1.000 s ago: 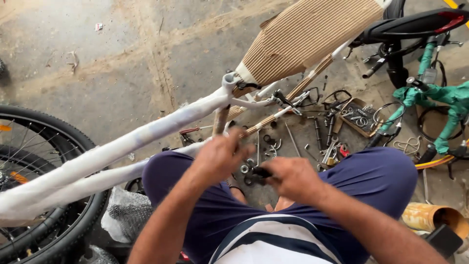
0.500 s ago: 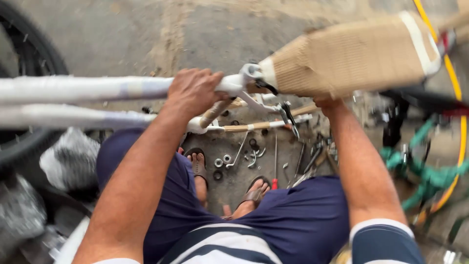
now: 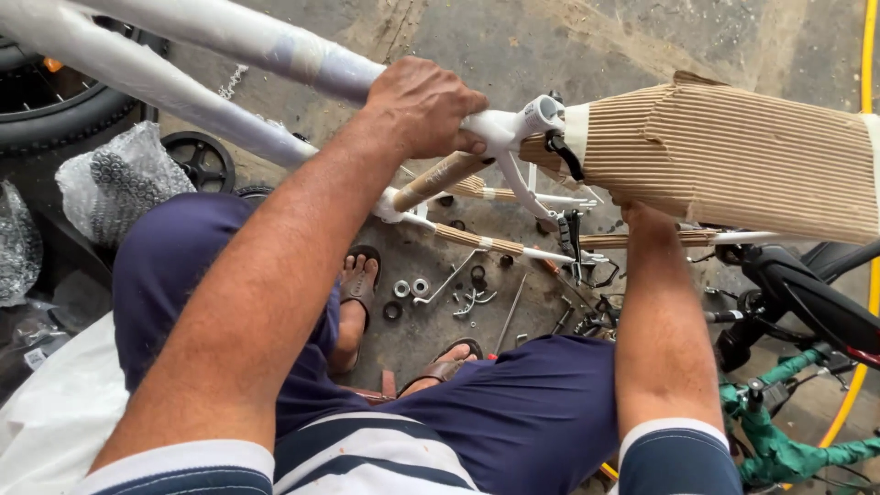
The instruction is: The person assembles a bicycle by attaching a bubble-wrapped seat to the frame and securing it with a bolt and nut. They then remove the cardboard protection from the handlebar area.
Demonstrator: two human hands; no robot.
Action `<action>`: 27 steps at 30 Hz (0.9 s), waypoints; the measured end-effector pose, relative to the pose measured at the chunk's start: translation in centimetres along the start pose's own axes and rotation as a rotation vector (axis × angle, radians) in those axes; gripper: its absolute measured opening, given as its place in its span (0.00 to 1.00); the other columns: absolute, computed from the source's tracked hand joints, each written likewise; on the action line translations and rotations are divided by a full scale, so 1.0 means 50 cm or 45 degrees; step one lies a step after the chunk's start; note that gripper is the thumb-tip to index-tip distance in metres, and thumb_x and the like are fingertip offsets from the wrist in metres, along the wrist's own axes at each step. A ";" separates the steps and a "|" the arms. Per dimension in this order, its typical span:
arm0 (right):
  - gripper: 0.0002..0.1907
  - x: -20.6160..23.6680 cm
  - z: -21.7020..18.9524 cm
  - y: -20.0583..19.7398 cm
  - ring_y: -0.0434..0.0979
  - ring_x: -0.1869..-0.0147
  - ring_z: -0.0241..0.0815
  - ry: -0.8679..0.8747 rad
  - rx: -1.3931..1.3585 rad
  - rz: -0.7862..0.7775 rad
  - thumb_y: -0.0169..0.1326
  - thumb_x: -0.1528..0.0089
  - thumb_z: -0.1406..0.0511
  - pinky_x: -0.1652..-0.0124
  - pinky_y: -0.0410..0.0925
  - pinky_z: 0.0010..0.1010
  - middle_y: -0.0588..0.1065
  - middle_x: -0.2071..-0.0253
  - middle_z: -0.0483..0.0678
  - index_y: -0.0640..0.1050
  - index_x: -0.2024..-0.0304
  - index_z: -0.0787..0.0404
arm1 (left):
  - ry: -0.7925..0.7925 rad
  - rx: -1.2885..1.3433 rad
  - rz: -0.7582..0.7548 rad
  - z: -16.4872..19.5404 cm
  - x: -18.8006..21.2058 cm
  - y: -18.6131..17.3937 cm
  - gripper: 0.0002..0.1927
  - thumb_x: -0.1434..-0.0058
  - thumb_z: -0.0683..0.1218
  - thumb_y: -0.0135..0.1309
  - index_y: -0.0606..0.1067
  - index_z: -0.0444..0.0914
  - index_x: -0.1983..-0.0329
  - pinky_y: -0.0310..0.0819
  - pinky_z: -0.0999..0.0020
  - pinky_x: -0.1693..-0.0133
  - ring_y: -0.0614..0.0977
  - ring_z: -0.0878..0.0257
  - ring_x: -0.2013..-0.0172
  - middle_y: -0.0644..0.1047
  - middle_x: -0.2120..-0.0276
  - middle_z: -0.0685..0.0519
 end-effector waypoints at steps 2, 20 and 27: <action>0.24 -0.007 0.008 -0.003 0.80 0.45 0.39 0.003 -0.015 0.005 0.52 0.39 0.61 0.44 0.73 0.35 0.78 0.45 0.50 0.76 0.42 0.63 | 0.005 0.007 0.000 -0.004 -0.008 -0.006 0.23 0.40 0.67 0.56 0.80 0.52 0.49 0.76 0.60 0.63 0.82 0.61 0.71 0.82 0.69 0.55; 0.27 -0.077 0.039 -0.025 0.76 0.40 0.39 0.039 -0.268 0.031 0.46 0.33 0.53 0.40 0.71 0.36 0.76 0.39 0.50 0.74 0.37 0.62 | -0.013 -0.030 -0.074 -0.027 -0.029 -0.001 0.25 0.40 0.71 0.54 0.79 0.55 0.47 0.77 0.61 0.63 0.82 0.62 0.72 0.82 0.68 0.55; 0.29 -0.085 0.067 -0.050 0.75 0.38 0.39 0.065 -0.370 0.062 0.43 0.31 0.51 0.38 0.70 0.37 0.74 0.37 0.51 0.73 0.35 0.62 | -0.011 -0.064 -0.019 -0.030 -0.029 0.002 0.25 0.41 0.71 0.54 0.79 0.56 0.46 0.79 0.60 0.62 0.84 0.61 0.69 0.83 0.66 0.55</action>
Point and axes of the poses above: each hand's wrist, its own x-axis away from the middle knuckle, its own y-axis out of the palm, z = x × y, the point moved 9 cm from there along -x, towards the middle knuckle
